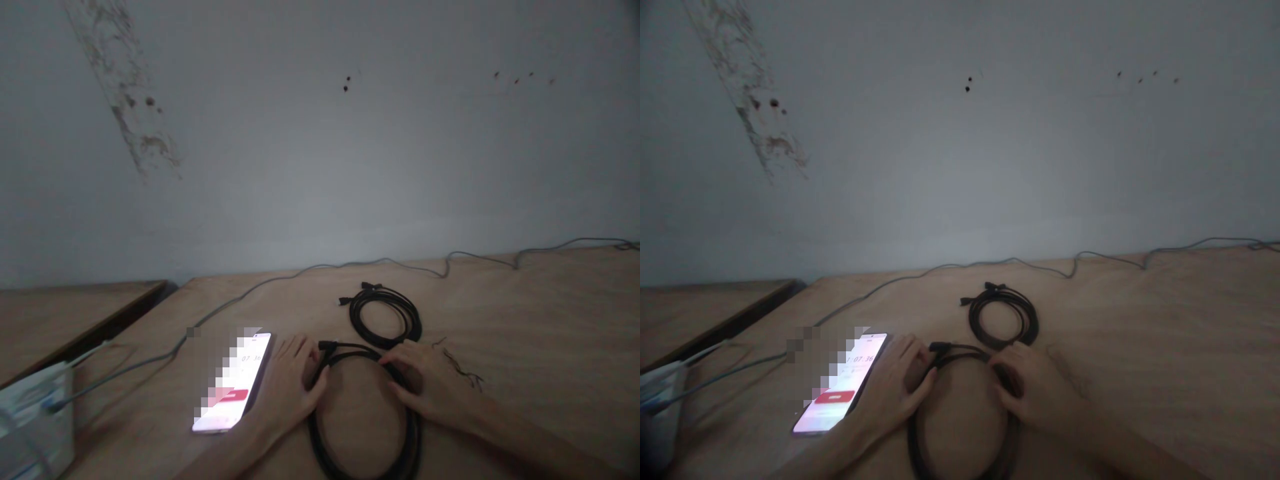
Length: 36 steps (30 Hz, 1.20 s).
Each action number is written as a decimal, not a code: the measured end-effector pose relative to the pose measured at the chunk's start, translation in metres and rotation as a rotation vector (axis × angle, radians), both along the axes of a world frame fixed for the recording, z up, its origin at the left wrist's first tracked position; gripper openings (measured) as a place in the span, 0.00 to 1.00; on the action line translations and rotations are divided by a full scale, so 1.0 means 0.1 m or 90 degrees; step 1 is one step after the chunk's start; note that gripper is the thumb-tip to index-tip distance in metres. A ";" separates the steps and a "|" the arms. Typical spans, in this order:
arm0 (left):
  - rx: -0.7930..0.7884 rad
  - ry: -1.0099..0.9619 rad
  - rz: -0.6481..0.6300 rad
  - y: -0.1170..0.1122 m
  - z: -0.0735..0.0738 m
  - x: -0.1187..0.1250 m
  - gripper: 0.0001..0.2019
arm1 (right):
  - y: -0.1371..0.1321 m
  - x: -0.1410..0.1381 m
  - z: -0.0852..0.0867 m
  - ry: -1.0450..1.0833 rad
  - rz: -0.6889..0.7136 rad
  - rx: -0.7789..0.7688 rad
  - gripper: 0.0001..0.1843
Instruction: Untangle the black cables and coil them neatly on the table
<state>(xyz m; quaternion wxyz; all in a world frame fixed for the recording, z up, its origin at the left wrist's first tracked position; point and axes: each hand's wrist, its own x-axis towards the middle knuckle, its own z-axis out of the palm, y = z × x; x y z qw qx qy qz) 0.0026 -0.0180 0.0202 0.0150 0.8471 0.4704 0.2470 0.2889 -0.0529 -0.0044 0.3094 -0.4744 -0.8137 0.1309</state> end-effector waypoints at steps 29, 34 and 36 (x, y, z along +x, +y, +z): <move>-0.017 0.003 0.011 0.07 -0.23 -0.04 0.07 | 0.12 0.35 0.14 -0.047 -0.070 0.002 0.16; -0.047 -0.015 0.006 0.06 -0.23 -0.06 0.10 | 0.16 0.40 0.24 -0.113 -0.117 -0.003 0.11; -0.050 -0.029 0.000 0.07 -0.24 -0.06 0.12 | 0.16 0.43 0.28 -0.141 -0.124 -0.012 0.08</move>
